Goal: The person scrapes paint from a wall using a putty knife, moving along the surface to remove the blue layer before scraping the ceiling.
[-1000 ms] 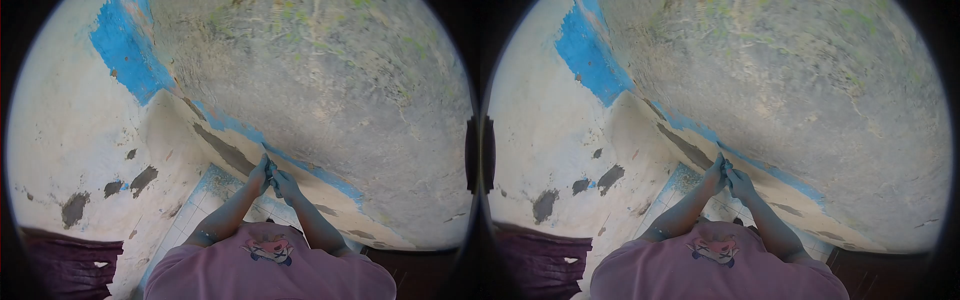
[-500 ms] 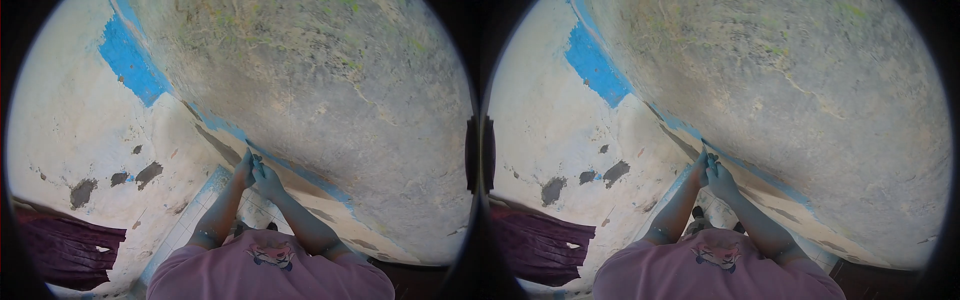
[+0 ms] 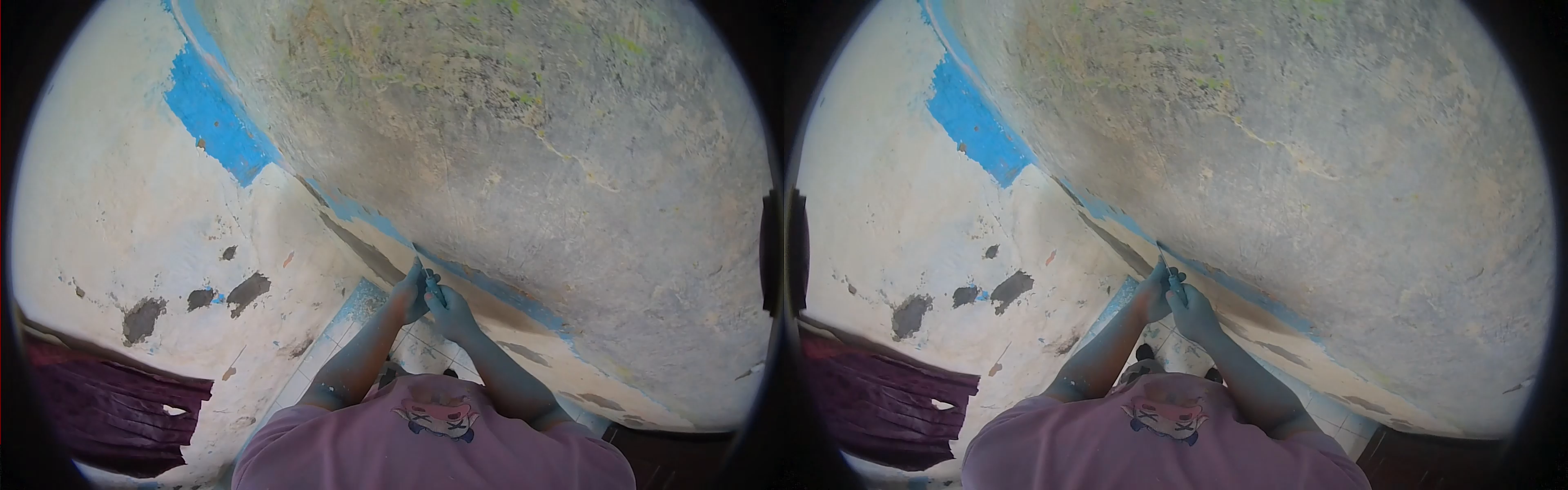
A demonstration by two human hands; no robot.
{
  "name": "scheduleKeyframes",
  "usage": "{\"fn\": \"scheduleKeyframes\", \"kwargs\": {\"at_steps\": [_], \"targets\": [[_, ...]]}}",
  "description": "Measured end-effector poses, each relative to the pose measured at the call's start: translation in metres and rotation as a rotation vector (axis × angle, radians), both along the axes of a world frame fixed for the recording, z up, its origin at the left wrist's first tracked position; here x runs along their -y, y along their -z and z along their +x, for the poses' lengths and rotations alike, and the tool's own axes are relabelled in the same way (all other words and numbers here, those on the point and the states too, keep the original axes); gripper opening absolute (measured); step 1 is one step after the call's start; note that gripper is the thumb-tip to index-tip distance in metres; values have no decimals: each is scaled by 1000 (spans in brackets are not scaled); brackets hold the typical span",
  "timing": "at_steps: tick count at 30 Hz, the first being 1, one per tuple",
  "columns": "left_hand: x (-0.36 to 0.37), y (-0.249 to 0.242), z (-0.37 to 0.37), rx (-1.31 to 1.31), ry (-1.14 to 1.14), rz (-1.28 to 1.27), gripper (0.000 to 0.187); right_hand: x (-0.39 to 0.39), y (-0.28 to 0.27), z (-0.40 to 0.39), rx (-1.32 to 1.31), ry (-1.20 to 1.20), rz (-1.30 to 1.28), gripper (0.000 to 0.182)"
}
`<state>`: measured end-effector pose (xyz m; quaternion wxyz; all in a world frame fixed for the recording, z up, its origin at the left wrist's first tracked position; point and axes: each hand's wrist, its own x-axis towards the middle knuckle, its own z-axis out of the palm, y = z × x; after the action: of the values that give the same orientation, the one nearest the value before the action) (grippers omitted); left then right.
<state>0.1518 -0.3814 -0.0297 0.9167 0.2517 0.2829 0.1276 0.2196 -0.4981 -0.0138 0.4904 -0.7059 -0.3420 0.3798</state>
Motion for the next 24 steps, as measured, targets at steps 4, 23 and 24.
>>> {"fn": "scheduleKeyframes", "kwargs": {"at_steps": [4,23,24], "targets": [[23,-18,-5,-231,246,258,46,33,32,13,91,-1,48,36],[-17,31,-37,-248,372,713,34,-16,68,-50,-486,371,362,24],[-27,34,-37,-266,388,729,32,-26,77,-53,-555,383,436,25]]}}
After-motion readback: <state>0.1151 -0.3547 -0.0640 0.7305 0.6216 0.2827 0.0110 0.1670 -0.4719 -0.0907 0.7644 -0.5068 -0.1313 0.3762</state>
